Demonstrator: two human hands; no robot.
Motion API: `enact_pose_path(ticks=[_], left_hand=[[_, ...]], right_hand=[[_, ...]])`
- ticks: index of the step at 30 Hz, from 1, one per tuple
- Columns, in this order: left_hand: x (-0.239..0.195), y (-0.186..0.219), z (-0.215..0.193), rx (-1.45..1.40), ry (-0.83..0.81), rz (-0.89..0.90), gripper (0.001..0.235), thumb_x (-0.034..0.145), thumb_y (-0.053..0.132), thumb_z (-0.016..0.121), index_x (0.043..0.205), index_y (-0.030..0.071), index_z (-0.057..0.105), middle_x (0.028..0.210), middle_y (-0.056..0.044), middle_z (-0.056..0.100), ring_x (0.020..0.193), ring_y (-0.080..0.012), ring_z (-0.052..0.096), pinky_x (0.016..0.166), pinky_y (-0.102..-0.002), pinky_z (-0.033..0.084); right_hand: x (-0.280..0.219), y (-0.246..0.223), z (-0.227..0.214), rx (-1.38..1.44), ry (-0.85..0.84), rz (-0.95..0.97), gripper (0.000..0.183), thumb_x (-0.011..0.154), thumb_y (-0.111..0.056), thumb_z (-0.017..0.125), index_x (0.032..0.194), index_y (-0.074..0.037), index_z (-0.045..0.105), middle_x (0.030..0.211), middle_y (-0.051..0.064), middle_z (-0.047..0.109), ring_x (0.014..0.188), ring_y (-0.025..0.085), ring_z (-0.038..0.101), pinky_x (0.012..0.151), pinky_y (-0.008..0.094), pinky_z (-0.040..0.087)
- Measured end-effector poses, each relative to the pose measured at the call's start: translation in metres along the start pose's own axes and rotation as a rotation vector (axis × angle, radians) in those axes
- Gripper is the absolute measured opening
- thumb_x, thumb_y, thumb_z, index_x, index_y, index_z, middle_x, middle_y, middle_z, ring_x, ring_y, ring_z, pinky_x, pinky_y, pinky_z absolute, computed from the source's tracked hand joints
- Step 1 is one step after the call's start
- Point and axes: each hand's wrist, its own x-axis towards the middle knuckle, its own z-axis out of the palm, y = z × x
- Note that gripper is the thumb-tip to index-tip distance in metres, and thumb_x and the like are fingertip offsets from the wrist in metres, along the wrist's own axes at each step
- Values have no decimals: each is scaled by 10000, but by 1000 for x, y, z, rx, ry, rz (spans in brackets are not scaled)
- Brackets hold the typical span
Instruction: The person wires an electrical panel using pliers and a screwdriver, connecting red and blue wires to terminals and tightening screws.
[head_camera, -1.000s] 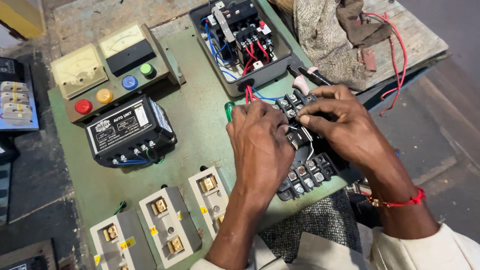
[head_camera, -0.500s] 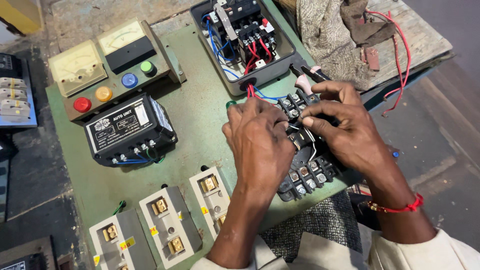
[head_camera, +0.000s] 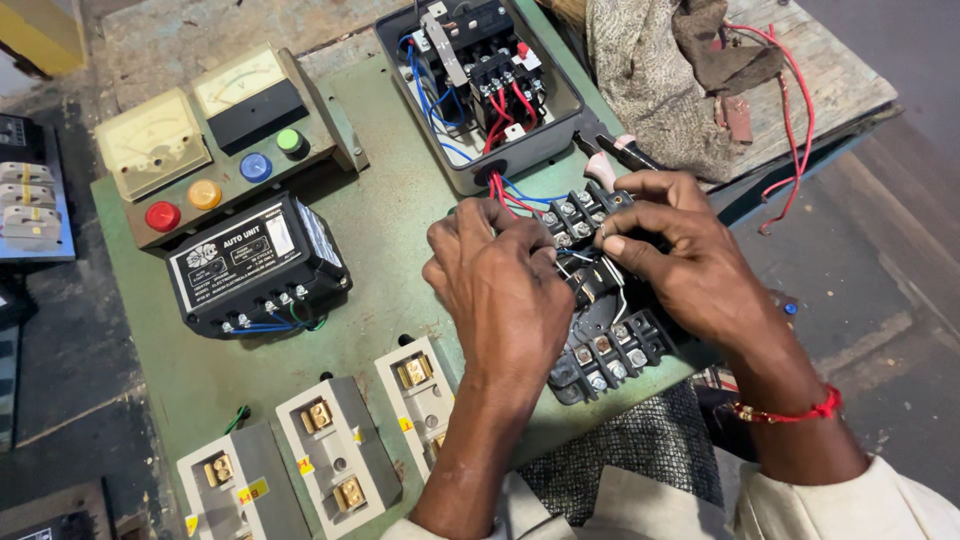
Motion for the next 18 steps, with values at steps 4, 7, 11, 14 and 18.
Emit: enact_pose_path(ticks=[4, 7, 11, 14, 18], left_hand=[[1, 0, 1, 15, 16, 38, 184, 724, 53, 738, 898, 86, 789, 1138, -118, 589, 1174, -337, 479, 995, -518, 329], [0, -1, 2, -8, -7, 61, 172, 727, 50, 731, 889, 80, 781, 1152, -126, 588, 1181, -347, 475, 1002, -526, 326], [-1, -2, 4, -35, -29, 91, 155, 736, 43, 708, 874, 78, 769, 1171, -146, 577, 1191, -364, 468, 985, -530, 327], [-1, -2, 4, -46, -46, 102, 167, 735, 32, 681, 870, 83, 766, 1163, -125, 594, 1189, -355, 477, 1003, -523, 334], [-1, -1, 3, -33, -69, 99, 193, 716, 24, 670, 872, 87, 765, 1169, -129, 590, 1188, -355, 478, 1014, -523, 332]], right_hand=[[1, 1, 1, 2, 5, 32, 163, 872, -140, 776, 1019, -71, 770, 1355, 90, 576, 1296, 231, 512, 1068, 350, 410], [-3, 2, 3, -53, 55, 26, 181, 854, -152, 789, 1011, -63, 774, 1315, 100, 597, 1251, 233, 541, 1012, 346, 437], [-5, 3, 3, -144, 90, -24, 155, 873, -133, 789, 997, -39, 783, 1282, 126, 631, 1250, 262, 546, 1025, 370, 430], [-6, 3, 3, -141, 94, -10, 148, 866, -129, 791, 986, -42, 780, 1265, 125, 635, 1239, 256, 559, 1016, 370, 446], [-7, 3, 4, -101, 103, 0, 166, 866, -131, 779, 1013, -54, 777, 1263, 113, 635, 1236, 239, 563, 996, 358, 464]])
